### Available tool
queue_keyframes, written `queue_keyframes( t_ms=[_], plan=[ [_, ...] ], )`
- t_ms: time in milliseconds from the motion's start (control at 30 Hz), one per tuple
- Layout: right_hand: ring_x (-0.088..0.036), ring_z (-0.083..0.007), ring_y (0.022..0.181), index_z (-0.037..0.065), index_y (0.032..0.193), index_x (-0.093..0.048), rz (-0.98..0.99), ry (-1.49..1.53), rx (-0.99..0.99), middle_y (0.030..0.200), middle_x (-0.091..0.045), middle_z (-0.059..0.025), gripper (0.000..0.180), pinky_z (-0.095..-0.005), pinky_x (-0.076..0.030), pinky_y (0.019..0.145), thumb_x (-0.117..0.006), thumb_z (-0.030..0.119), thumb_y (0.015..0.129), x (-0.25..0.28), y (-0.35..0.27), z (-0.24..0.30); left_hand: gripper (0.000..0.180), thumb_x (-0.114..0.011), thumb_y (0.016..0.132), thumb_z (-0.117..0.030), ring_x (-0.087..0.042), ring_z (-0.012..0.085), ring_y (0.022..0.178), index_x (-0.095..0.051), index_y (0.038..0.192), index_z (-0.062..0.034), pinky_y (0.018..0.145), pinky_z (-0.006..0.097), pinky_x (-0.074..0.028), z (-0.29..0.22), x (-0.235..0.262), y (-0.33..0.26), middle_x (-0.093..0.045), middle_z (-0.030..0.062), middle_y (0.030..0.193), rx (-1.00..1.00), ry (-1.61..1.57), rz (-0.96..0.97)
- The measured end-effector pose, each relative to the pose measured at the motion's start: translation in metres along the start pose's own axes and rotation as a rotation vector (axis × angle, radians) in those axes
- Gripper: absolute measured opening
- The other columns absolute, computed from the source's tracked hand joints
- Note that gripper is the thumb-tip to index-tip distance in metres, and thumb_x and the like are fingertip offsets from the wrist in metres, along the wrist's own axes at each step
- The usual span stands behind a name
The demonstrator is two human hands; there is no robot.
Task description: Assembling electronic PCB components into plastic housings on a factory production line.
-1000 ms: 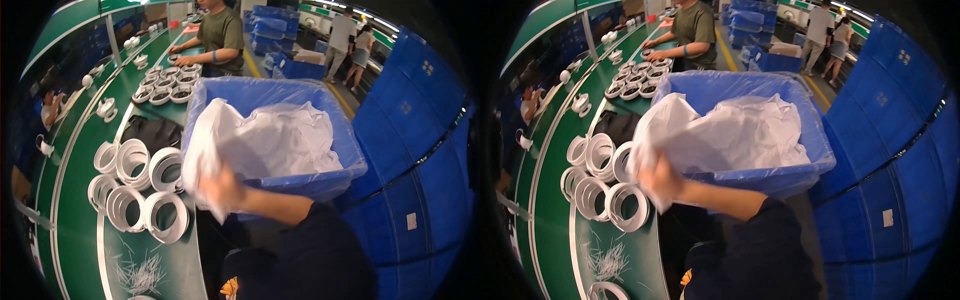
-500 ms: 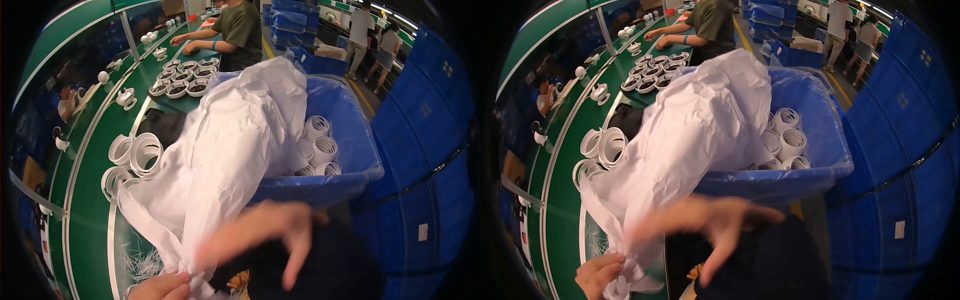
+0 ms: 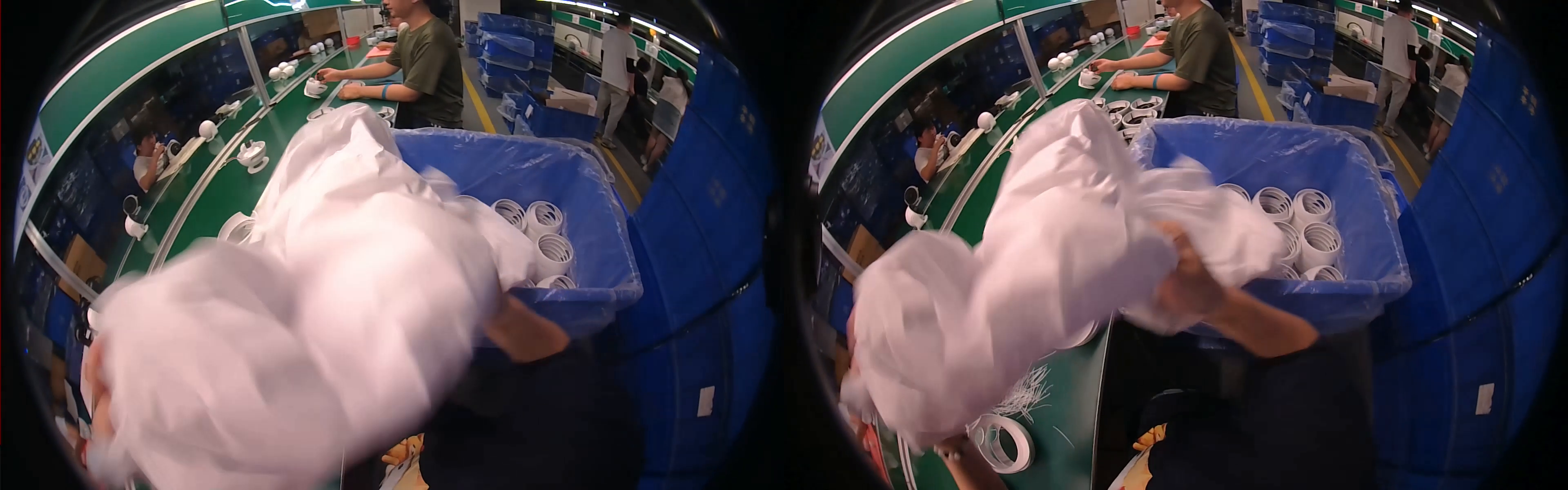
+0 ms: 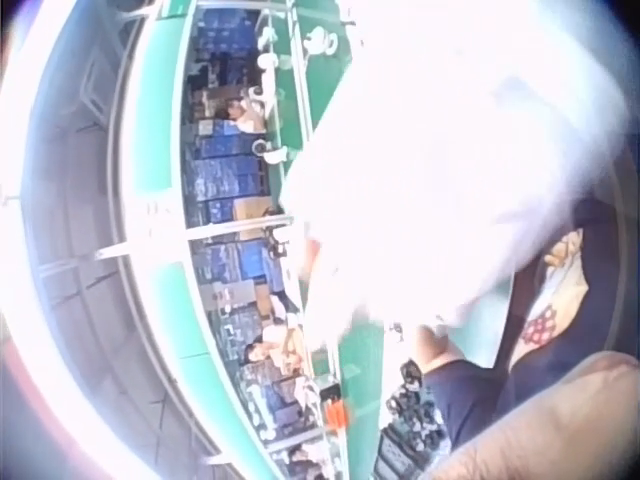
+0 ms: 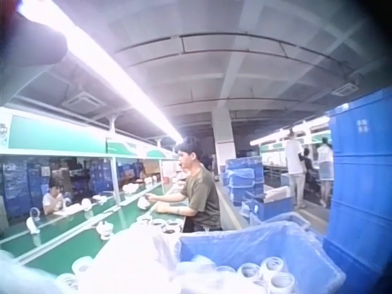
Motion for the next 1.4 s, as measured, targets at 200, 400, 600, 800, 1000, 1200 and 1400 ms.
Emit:
queue_keyframes(
  t_ms=[200,400,600,800,1000,1200,1400],
  plan=[
    [-0.047,-0.0223,0.099,0.002,0.117,-0.03,0.239,0.125,0.1,0.109,-0.046,-0.011,0.06,-0.037,-0.033,0.089,-0.062,0.018,0.069,-0.118,-0.008,0.011,0.039,-0.061,0.066,-0.012,-0.054,0.0284,0.083,-0.046,0.099,0.0013,0.069,0.036,-0.047,0.013,-0.026,0.012,-0.052,0.0194,0.091,-0.013,-0.245,0.006],
    [-0.026,-0.0303,0.118,0.001,0.129,-0.01,0.318,-0.06,0.54,0.127,-0.025,-0.0184,0.084,-0.0417,-0.02,0.096,-0.063,0.028,0.069,-0.172,-0.074,0.065,0.046,-0.062,0.066,-0.016,-0.052,0.0281,0.088,-0.041,0.104,-0.0006,0.071,0.036,-0.046,0.074,-0.029,-0.034,-0.049,0.019,0.096,-0.028,-0.512,-0.023],
    [-0.005,-0.0285,0.126,0.005,0.13,0.009,-0.19,-0.203,0.713,0.136,0.003,-0.014,0.112,-0.0407,-0.012,0.099,-0.072,0.037,0.06,-0.125,-0.097,0.019,0.054,-0.063,0.066,-0.019,-0.049,0.0277,0.092,-0.036,0.11,-0.0025,0.073,0.036,-0.046,0.091,-0.032,-0.032,-0.046,0.0186,0.102,0.039,-0.683,-0.051],
    [-0.046,-0.0158,0.099,0.003,0.111,-0.043,-0.05,0.043,0.276,0.108,-0.049,-0.0077,0.061,-0.0298,-0.038,0.084,-0.073,0.014,0.06,-0.14,-0.083,-0.028,0.062,-0.063,0.066,-0.023,-0.047,0.0274,0.096,-0.031,0.115,-0.0044,0.075,0.036,-0.045,0.095,-0.029,-0.016,-0.043,0.0183,0.107,0.145,-0.765,-0.034],
    [-0.047,-0.0182,0.097,0.002,0.112,-0.039,-0.369,-0.309,0.895,0.108,-0.048,-0.0108,0.073,-0.0306,-0.037,0.085,-0.076,0.018,0.051,-0.12,-0.126,0.048,0.07,-0.064,0.066,-0.027,-0.044,0.0271,0.1,-0.026,0.12,-0.0063,0.076,0.036,-0.044,0.089,-0.031,-0.015,-0.04,0.0179,0.113,0.231,-0.858,-0.133],
    [-0.053,-0.0149,0.083,0.001,0.098,-0.05,-0.259,-0.52,1.04,0.092,-0.055,-0.0073,0.057,-0.0292,-0.041,0.078,-0.073,0.015,0.048,-0.11,-0.118,0.071,0.078,-0.065,0.066,-0.03,-0.042,0.0268,0.105,-0.021,0.126,-0.0081,0.078,0.037,-0.043,0.099,-0.048,-0.018,-0.037,0.0175,0.118,0.387,-0.959,-0.236],
    [-0.053,-0.0264,0.072,0.001,0.083,-0.054,-0.07,-0.683,1.153,0.078,-0.052,-0.0109,0.048,-0.0333,-0.042,0.063,-0.068,0.029,0.048,-0.104,-0.11,0.108,0.09,-0.068,0.062,-0.038,-0.032,0.0243,0.114,-0.017,0.129,-0.0057,0.087,0.034,-0.037,0.042,-0.05,-0.005,-0.028,0.0157,0.127,0.295,-0.591,-0.132]
  ],
)
Point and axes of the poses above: each hand's wrist, its own y-axis towards the middle knuckle, its own x-axis out of the back of the hand, z = x × y, the point moved 9 cm from there along y, towards the middle knuckle
